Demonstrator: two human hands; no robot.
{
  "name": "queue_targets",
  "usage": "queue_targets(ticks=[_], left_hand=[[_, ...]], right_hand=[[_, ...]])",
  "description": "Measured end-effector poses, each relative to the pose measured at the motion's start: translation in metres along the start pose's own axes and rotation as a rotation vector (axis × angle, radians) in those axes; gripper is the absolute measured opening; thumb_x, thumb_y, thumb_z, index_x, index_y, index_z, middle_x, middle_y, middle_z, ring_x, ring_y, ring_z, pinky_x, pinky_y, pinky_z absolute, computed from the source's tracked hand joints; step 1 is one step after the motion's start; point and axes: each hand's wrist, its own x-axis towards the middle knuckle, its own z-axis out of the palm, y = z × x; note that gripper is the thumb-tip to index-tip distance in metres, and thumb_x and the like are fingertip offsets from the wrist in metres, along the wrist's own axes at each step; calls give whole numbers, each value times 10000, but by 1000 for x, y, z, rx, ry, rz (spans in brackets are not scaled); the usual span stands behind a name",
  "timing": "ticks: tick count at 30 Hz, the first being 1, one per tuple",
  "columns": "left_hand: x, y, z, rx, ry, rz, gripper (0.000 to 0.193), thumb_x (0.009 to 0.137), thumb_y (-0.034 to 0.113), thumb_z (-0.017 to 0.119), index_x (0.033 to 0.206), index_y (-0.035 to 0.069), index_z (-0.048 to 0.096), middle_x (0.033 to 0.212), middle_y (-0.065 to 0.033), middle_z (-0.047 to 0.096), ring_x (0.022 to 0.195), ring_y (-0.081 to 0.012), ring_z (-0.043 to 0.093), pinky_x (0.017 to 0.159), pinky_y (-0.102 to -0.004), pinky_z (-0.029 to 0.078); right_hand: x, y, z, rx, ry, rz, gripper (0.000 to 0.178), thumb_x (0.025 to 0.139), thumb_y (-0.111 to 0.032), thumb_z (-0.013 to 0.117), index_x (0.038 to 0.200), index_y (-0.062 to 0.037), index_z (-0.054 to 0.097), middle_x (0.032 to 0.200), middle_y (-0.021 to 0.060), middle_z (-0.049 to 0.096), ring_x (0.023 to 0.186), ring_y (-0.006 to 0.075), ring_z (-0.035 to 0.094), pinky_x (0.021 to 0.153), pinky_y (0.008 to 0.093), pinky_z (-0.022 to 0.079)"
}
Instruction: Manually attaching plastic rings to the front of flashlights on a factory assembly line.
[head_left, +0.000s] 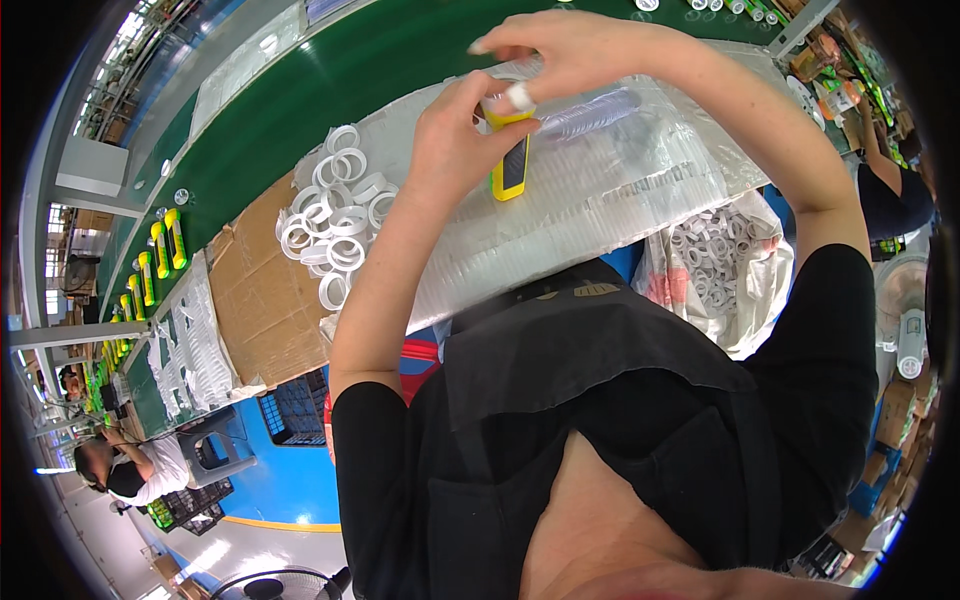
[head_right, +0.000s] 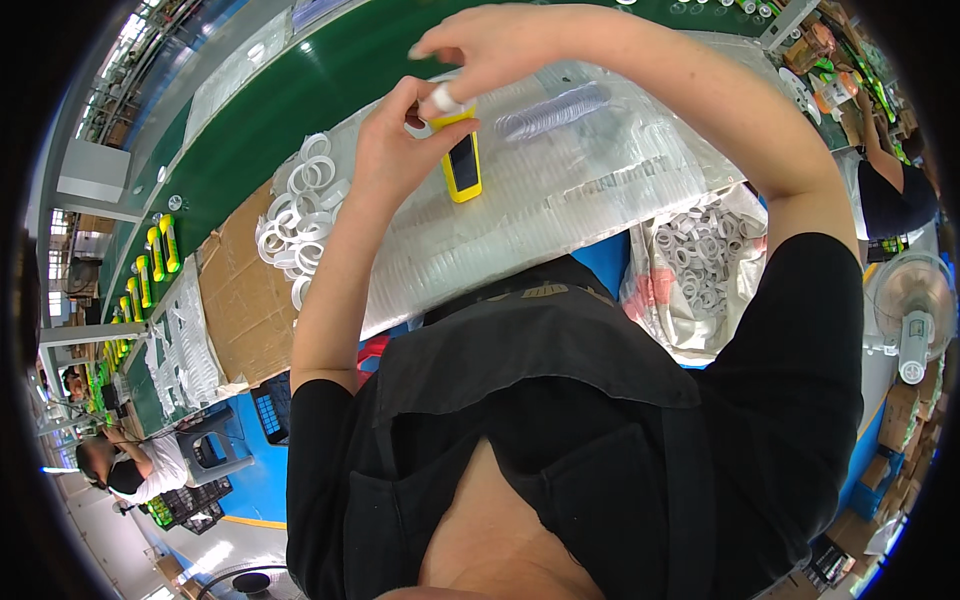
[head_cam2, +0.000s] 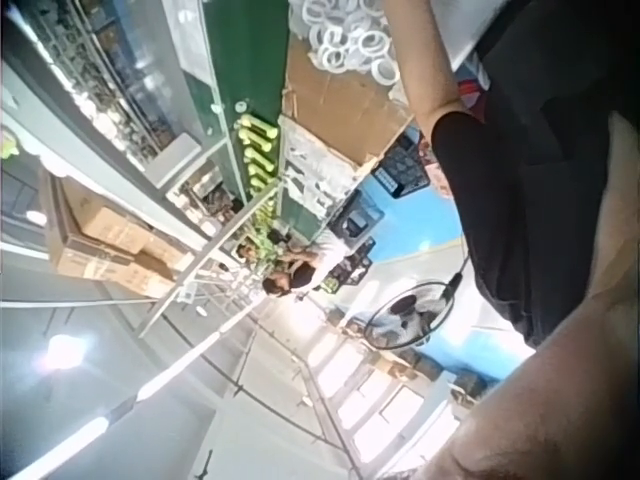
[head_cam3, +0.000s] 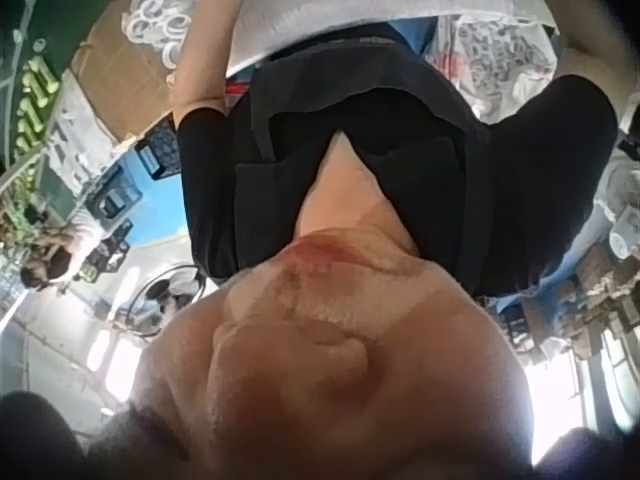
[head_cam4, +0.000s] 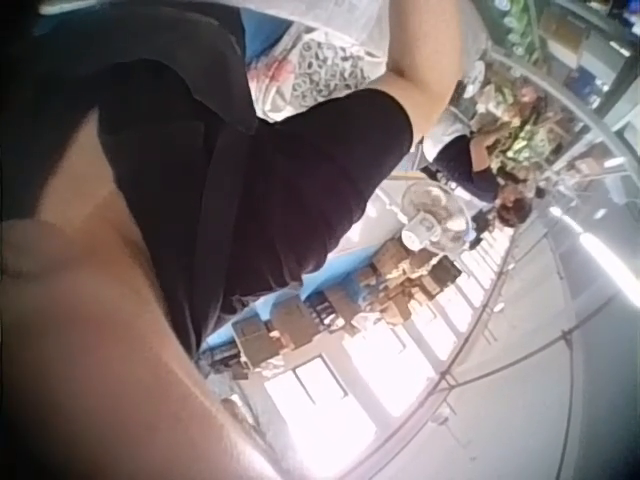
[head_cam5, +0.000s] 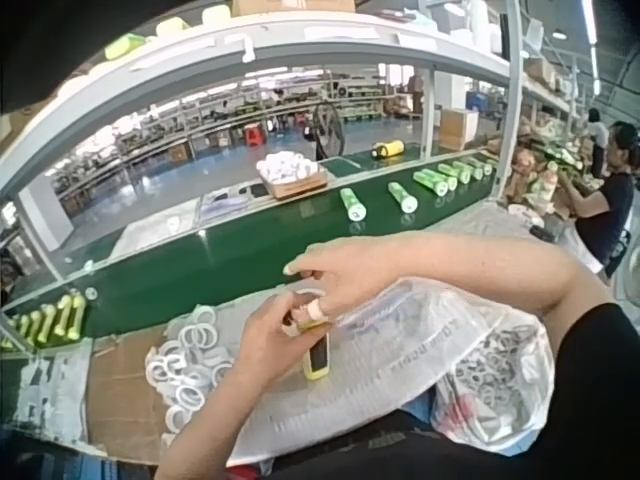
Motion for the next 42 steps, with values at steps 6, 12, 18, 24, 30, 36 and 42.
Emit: queue_targets(ticks=[6, 12, 18, 24, 30, 36, 42], left_hand=[[-1, -15, 6, -91, -23, 154, 471, 691, 180, 856, 1075, 98, 596, 996, -44, 646, 827, -197, 618, 746, -301, 515], [-13, 46, -66, -425, -337, -85, 1113, 665, 279, 888, 1513, 146, 180, 1243, -187, 568, 1154, -295, 570, 954, -408, 467], [-31, 40, -93, -354, -461, 90, 770, 761, 268, 764, 1406, 69, 394, 980, -164, 677, 831, -327, 671, 730, -413, 535], [0, -121, -113, 312, -293, -230, 689, 777, 359, 711, 1353, 94, 441, 944, -193, 656, 860, -386, 655, 718, -445, 536], [-40, -270, -262, 869, 338, -198, 685, 804, 353, 758, 1375, 135, 449, 1283, -177, 558, 1148, -380, 537, 955, -439, 471], [-160, -392, -406, 1331, 273, -1214, 891, 831, 533, 667, 1528, 234, 198, 1476, -266, 289, 1363, -391, 327, 1025, -506, 399], [-158, -415, -400, 1211, 371, -1171, 621, 836, 311, 698, 1352, 59, 463, 1191, -203, 577, 1082, -368, 584, 904, -448, 501]], right_hand=[[-15, 1, 18, 50, 308, -147, 427, 770, -416, 722, 803, -36, 531, 698, 104, 531, 634, 256, 535, 574, 372, 417], [-72, -46, -32, 546, 504, -133, 396, 846, -244, 691, 1153, -23, 574, 972, 49, 602, 818, 116, 571, 717, 262, 455], [-72, -8, 20, -2, 625, -383, 772, 838, -740, 437, 1123, -46, 621, 1013, 109, 645, 858, 234, 645, 758, 367, 494], [154, -5, 97, 792, 646, -97, 253, 977, -239, 434, 1098, -65, 571, 994, 93, 631, 925, 156, 592, 837, 272, 454], [243, 51, 91, 833, 717, 287, 431, 959, -383, 554, 1198, -25, 564, 880, 94, 601, 629, 118, 533, 565, 256, 458], [239, 280, 138, 230, 962, 744, 613, 914, -524, 562, 1243, -16, 465, 1082, 247, 661, 974, 403, 653, 834, 458, 504], [186, 267, 126, -417, 768, 565, 473, 909, -397, 603, 1199, -27, 548, 1164, 201, 610, 1067, 392, 586, 879, 477, 483]])
